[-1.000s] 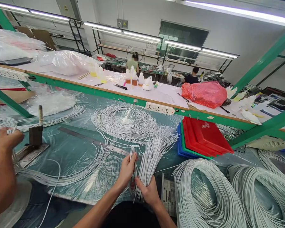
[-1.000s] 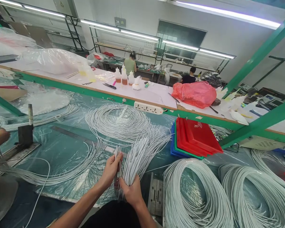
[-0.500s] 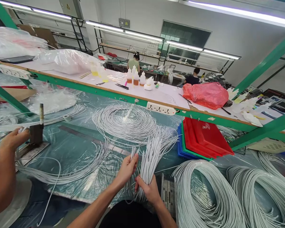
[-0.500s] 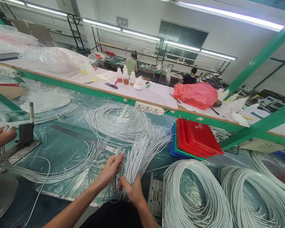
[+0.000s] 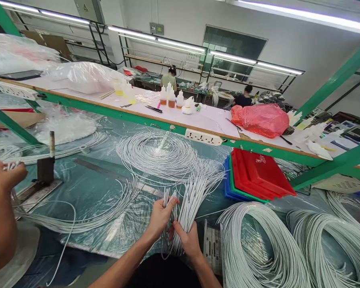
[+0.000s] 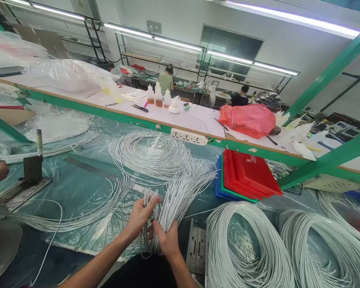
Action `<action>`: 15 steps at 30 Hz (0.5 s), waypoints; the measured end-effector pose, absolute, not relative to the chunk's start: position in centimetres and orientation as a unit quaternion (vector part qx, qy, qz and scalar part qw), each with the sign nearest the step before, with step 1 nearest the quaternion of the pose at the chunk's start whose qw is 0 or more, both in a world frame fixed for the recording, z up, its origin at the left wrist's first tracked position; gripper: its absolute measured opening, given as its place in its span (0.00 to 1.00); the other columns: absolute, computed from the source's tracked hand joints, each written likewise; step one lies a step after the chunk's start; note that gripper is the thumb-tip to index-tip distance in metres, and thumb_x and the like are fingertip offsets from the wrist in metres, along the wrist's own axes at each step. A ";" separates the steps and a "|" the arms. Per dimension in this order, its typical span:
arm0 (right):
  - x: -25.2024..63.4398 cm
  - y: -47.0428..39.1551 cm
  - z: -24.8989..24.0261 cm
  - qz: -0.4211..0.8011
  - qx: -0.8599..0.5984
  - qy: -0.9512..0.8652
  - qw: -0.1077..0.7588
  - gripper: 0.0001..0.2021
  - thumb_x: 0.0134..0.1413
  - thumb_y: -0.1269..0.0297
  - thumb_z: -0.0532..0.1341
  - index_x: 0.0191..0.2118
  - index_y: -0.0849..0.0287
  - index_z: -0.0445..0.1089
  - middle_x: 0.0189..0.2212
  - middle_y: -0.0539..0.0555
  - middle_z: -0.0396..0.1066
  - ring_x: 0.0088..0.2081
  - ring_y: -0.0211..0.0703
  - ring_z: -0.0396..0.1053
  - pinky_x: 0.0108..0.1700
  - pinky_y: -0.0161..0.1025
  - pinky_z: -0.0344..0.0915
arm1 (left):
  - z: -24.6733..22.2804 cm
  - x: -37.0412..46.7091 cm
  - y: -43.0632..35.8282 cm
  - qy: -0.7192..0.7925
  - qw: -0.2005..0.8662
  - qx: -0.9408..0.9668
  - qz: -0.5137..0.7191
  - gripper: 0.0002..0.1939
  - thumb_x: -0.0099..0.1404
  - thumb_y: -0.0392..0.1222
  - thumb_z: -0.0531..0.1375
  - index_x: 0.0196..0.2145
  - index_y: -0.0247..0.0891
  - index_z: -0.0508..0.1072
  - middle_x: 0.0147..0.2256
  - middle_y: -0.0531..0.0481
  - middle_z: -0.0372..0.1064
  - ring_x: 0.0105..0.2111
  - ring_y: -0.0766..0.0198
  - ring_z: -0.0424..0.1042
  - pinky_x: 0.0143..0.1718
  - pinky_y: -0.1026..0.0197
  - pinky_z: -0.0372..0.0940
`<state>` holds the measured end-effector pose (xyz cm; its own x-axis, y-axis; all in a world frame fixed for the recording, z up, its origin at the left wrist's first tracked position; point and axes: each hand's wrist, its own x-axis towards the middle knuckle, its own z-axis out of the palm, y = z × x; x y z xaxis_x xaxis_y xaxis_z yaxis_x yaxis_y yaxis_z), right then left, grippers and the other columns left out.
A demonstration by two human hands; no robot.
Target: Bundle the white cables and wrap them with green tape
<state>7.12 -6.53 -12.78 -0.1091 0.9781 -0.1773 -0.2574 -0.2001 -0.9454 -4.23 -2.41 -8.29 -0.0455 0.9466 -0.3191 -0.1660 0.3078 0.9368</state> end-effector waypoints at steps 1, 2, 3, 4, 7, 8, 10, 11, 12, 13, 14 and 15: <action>7.1 -6.5 -12.8 0.623 -0.456 -0.396 0.498 0.23 0.48 0.43 0.69 0.30 0.62 0.71 0.20 0.55 0.74 0.17 0.44 0.69 0.25 0.40 0.69 | -8.3 -4.2 -2.4 0.552 0.584 0.350 0.481 0.27 0.55 0.66 0.62 0.30 0.36 0.71 0.11 0.63 0.49 0.08 0.70 0.51 0.09 0.68 0.44; 7.1 -6.5 -12.7 0.619 -0.457 -0.392 0.504 0.23 0.48 0.42 0.69 0.30 0.61 0.71 0.20 0.55 0.74 0.17 0.44 0.68 0.24 0.41 0.69 | -8.2 -4.0 -2.3 0.554 0.574 0.346 0.493 0.27 0.54 0.66 0.63 0.30 0.35 0.71 0.11 0.63 0.49 0.09 0.71 0.51 0.10 0.69 0.43; 7.1 -6.5 -12.6 0.617 -0.458 -0.390 0.508 0.23 0.47 0.42 0.69 0.30 0.61 0.72 0.20 0.55 0.74 0.17 0.44 0.68 0.24 0.41 0.69 | -8.2 -3.9 -2.3 0.556 0.565 0.342 0.504 0.27 0.53 0.66 0.64 0.29 0.35 0.71 0.11 0.63 0.48 0.09 0.72 0.51 0.10 0.69 0.43; 7.1 -6.5 -12.5 0.615 -0.457 -0.389 0.511 0.23 0.47 0.42 0.69 0.30 0.61 0.72 0.20 0.55 0.73 0.17 0.44 0.68 0.24 0.41 0.69 | -8.2 -3.8 -2.2 0.558 0.562 0.337 0.510 0.28 0.52 0.67 0.64 0.29 0.35 0.70 0.11 0.63 0.48 0.10 0.72 0.50 0.10 0.70 0.43; 7.2 -6.7 -12.1 0.609 -0.458 -0.400 0.509 0.22 0.48 0.43 0.69 0.30 0.61 0.73 0.19 0.54 0.72 0.17 0.43 0.68 0.23 0.40 0.69 | -8.4 -3.3 -2.2 0.560 0.561 0.319 0.520 0.28 0.53 0.67 0.64 0.30 0.35 0.69 0.13 0.64 0.46 0.11 0.74 0.47 0.11 0.70 0.42; 7.2 -6.8 -11.9 0.606 -0.461 -0.402 0.508 0.22 0.49 0.43 0.69 0.30 0.61 0.73 0.18 0.54 0.72 0.17 0.44 0.68 0.24 0.39 0.69 | -8.5 -3.2 -2.2 0.563 0.556 0.314 0.525 0.28 0.53 0.66 0.64 0.30 0.36 0.69 0.13 0.64 0.46 0.11 0.74 0.46 0.11 0.70 0.42; 7.1 -6.9 -11.6 0.601 -0.466 -0.409 0.505 0.22 0.49 0.43 0.68 0.28 0.61 0.74 0.17 0.54 0.71 0.18 0.44 0.68 0.24 0.39 0.69 | -8.9 -3.0 -2.2 0.570 0.541 0.304 0.538 0.27 0.53 0.64 0.66 0.29 0.36 0.68 0.14 0.65 0.45 0.13 0.75 0.44 0.13 0.70 0.43; 7.1 -6.9 -11.6 0.598 -0.466 -0.412 0.505 0.22 0.50 0.43 0.68 0.27 0.61 0.74 0.16 0.53 0.70 0.18 0.44 0.68 0.24 0.39 0.69 | -9.0 -2.9 -2.3 0.574 0.533 0.300 0.544 0.26 0.52 0.63 0.67 0.29 0.36 0.68 0.15 0.64 0.45 0.14 0.75 0.44 0.13 0.70 0.43; 7.0 -7.0 -11.6 0.596 -0.466 -0.414 0.506 0.22 0.50 0.43 0.67 0.26 0.61 0.73 0.15 0.53 0.70 0.18 0.44 0.68 0.25 0.39 0.69 | -9.1 -2.9 -2.3 0.578 0.529 0.297 0.546 0.26 0.52 0.63 0.67 0.28 0.36 0.67 0.15 0.64 0.46 0.15 0.75 0.45 0.14 0.70 0.44; 6.9 -7.0 -11.6 0.591 -0.467 -0.415 0.510 0.23 0.50 0.43 0.67 0.24 0.61 0.73 0.15 0.53 0.69 0.18 0.44 0.68 0.25 0.39 0.70 | -9.2 -2.8 -2.3 0.580 0.529 0.298 0.543 0.27 0.51 0.63 0.68 0.28 0.36 0.67 0.16 0.64 0.47 0.15 0.75 0.46 0.14 0.70 0.45; 6.7 -7.0 -11.8 0.582 -0.470 -0.414 0.518 0.23 0.50 0.43 0.68 0.23 0.61 0.73 0.15 0.53 0.70 0.18 0.44 0.68 0.25 0.39 0.70 | -9.3 -2.8 -2.4 0.582 0.531 0.302 0.537 0.27 0.50 0.64 0.68 0.26 0.36 0.67 0.16 0.63 0.49 0.16 0.74 0.47 0.15 0.70 0.46; 6.6 -7.0 -11.9 0.569 -0.475 -0.412 0.530 0.23 0.49 0.43 0.69 0.22 0.60 0.72 0.16 0.53 0.71 0.19 0.44 0.69 0.25 0.39 0.70 | -9.3 -2.7 -2.4 0.585 0.533 0.306 0.530 0.28 0.49 0.64 0.68 0.25 0.36 0.66 0.16 0.62 0.50 0.16 0.74 0.49 0.15 0.69 0.46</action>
<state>6.63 -6.98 -11.91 0.0126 0.9945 -0.1036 -0.2124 -0.0986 -0.9722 -2.71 -2.44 -9.31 -0.2445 0.9225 -0.2986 -0.2060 0.2515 0.9457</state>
